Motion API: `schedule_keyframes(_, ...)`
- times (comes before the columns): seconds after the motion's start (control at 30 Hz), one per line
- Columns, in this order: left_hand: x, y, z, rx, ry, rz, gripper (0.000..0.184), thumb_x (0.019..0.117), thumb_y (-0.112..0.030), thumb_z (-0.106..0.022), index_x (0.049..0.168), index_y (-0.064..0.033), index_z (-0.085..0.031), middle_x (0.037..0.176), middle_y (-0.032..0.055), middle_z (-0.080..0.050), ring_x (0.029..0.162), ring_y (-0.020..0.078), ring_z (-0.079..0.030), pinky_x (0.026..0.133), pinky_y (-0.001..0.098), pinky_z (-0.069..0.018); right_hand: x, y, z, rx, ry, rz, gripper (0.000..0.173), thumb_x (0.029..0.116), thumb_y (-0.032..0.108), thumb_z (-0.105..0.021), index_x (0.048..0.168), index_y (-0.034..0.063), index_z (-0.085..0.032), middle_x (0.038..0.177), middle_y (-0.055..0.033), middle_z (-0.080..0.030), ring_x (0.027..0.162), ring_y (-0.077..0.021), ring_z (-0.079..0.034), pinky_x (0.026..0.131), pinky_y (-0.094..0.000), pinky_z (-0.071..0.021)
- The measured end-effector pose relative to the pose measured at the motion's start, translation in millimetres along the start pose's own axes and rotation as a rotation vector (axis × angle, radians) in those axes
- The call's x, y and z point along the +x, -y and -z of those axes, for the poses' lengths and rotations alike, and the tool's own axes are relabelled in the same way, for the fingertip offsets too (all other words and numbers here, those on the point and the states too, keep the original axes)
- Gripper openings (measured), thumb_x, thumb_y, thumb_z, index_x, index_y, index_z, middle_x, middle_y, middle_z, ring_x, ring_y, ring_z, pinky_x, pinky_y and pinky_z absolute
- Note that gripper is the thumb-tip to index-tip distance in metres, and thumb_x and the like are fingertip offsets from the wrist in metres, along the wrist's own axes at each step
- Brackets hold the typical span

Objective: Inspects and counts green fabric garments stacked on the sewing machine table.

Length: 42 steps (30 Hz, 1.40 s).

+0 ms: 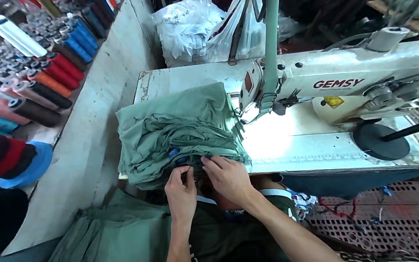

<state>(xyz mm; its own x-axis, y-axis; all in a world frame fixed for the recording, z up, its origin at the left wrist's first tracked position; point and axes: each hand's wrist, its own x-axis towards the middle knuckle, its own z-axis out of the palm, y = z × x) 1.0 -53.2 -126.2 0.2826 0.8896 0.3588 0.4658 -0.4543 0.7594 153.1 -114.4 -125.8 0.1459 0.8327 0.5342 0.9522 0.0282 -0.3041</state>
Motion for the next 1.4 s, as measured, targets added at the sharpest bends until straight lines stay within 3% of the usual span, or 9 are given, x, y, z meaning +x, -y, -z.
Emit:
schedule_keyframes(0.13, 4, 0, -2, 0.071, 0.021, -0.061, 0.017, 0.0970, -0.014, -0.069, 0.108, -0.0024, -0.074, 0.100, 0.0080, -0.073, 0.081, 0.0068, -0.072, 0.071, 0.0223, -0.0618, -12, -4, 5, 0.047, 0.005, -0.092, 0.031, 0.1030, 0.031, -0.056, 0.122, 0.0130, -0.073, 0.091, -0.0053, -0.070, 0.068, -0.0193, -0.067, 0.053, -0.0341, -0.0537)
schedule_keyframes(0.27, 13, -7, -3, 0.205, 0.091, -0.106, 0.021, 0.0963, -0.015, -0.069, 0.113, -0.0011, -0.073, 0.100, 0.0123, -0.074, 0.087, 0.0167, -0.074, 0.078, 0.0302, -0.0619, -22, -4, 7, 0.080, 0.018, -0.113, 0.030, 0.1009, 0.030, -0.060, 0.123, 0.0137, -0.073, 0.092, -0.0046, -0.070, 0.068, -0.0188, -0.067, 0.052, -0.0341, -0.0539)
schedule_keyframes(0.6, 39, -26, -10, 0.448, 0.239, -0.025, 0.019, 0.1002, -0.014, -0.062, 0.106, -0.0018, -0.075, 0.102, 0.0182, -0.073, 0.093, 0.0321, -0.073, 0.085, 0.0460, -0.0595, -24, -4, 10, 0.098, 0.045, -0.118, 0.031, 0.0981, 0.027, -0.062, 0.124, 0.0141, -0.072, 0.092, -0.0045, -0.070, 0.070, -0.0185, -0.068, 0.054, -0.0347, -0.0554)
schedule_keyframes(0.73, 33, -12, -9, 0.401, 0.184, -0.104, 0.018, 0.0982, -0.014, -0.060, 0.104, -0.0019, -0.073, 0.099, 0.0165, -0.072, 0.087, 0.0290, -0.073, 0.078, 0.0435, -0.0605, -21, -2, 13, 0.109, 0.066, -0.133, 0.031, 0.0999, 0.029, -0.059, 0.124, 0.0144, -0.073, 0.094, -0.0059, -0.071, 0.071, -0.0197, -0.069, 0.055, -0.0356, -0.0553)
schedule_keyframes(0.83, 22, -3, -4, 0.269, 0.092, -0.141, 0.016, 0.0956, -0.013, -0.061, 0.102, -0.0014, -0.071, 0.096, 0.0128, -0.072, 0.084, 0.0197, -0.071, 0.076, 0.0330, -0.0600, -15, 5, 20, 0.136, 0.132, -0.183, 0.034, 0.1043, 0.032, -0.054, 0.126, 0.0147, -0.072, 0.101, -0.0086, -0.074, 0.079, -0.0229, -0.073, 0.061, -0.0385, -0.0573)
schedule_keyframes(1.0, 12, 2, -1, 0.157, 0.032, -0.145, 0.015, 0.0958, -0.012, -0.061, 0.099, -0.0019, -0.071, 0.092, 0.0085, -0.070, 0.082, 0.0083, -0.068, 0.074, 0.0209, -0.0570, -12, 7, 3, 0.081, 0.032, -0.084, 0.029, 0.0996, 0.028, -0.059, 0.121, 0.0158, -0.074, 0.091, -0.0039, -0.070, 0.069, -0.0190, -0.068, 0.053, -0.0346, -0.0542)
schedule_keyframes(1.4, 7, 6, -3, 0.135, -0.007, -0.174, 0.014, 0.0947, -0.011, -0.063, 0.100, -0.0014, -0.071, 0.094, 0.0095, -0.070, 0.084, 0.0087, -0.069, 0.075, 0.0214, -0.0577, 4, 13, -13, 0.113, 0.022, -0.021, 0.026, 0.1011, 0.018, -0.055, 0.115, 0.0177, -0.077, 0.084, -0.0034, -0.069, 0.065, -0.0204, -0.067, 0.050, -0.0371, -0.0522)
